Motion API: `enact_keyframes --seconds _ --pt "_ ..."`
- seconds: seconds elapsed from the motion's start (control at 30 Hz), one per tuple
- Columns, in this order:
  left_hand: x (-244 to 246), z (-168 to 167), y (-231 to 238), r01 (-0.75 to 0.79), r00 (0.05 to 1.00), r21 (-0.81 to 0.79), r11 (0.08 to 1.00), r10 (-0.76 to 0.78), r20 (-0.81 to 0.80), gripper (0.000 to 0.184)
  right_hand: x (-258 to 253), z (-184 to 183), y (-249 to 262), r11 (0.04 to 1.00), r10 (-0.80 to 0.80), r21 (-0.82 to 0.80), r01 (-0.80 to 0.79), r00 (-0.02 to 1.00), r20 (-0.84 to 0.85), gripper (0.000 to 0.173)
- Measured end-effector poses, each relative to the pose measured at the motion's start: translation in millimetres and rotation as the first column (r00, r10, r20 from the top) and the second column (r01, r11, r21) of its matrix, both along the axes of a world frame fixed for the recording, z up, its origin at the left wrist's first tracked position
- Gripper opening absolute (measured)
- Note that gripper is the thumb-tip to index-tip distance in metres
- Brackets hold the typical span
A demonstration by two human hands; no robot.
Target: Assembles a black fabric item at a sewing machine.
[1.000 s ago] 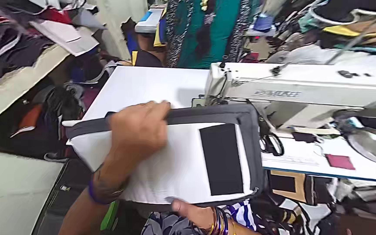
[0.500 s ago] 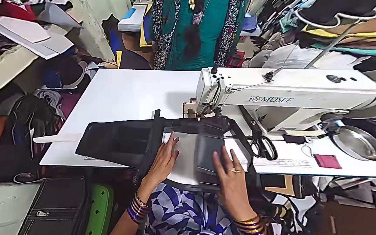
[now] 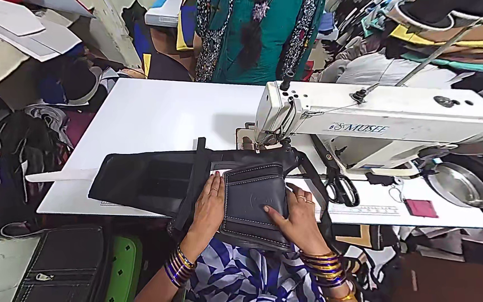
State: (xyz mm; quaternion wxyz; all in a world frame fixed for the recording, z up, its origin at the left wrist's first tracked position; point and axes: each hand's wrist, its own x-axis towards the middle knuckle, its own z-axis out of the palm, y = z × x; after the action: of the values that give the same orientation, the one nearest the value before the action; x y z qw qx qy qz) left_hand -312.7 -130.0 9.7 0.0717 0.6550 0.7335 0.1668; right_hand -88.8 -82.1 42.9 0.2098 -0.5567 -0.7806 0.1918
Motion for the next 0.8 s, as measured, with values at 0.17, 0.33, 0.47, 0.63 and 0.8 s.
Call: enact_keyframes --seconds 0.17,0.33,0.47,0.63,0.8 --pt "-15 -17 -4 0.027 0.989 0.162 0.986 -0.050 0.141 0.050 -4 -7 9 0.897 -0.165 -0.419 -0.139 0.775 -0.610 0.103" --pt "-24 -12 0 0.001 0.945 0.148 0.989 -0.049 0.324 0.056 68 -8 35 0.924 -0.287 -0.381 0.021 0.696 -0.658 0.090" --pt "-1 13 22 0.106 0.965 0.128 0.986 -0.133 0.225 0.059 106 -1 54 0.907 -0.352 -0.408 0.102 0.715 -0.604 0.085" --pt "24 4 95 0.380 0.908 0.064 0.923 -0.385 0.165 0.049 111 0 65 0.892 -0.351 -0.449 0.059 0.717 -0.603 0.083" --pt "15 -17 105 0.385 0.921 0.029 0.922 -0.386 0.050 0.049 110 -4 67 0.896 -0.316 -0.444 0.013 0.719 -0.618 0.087"
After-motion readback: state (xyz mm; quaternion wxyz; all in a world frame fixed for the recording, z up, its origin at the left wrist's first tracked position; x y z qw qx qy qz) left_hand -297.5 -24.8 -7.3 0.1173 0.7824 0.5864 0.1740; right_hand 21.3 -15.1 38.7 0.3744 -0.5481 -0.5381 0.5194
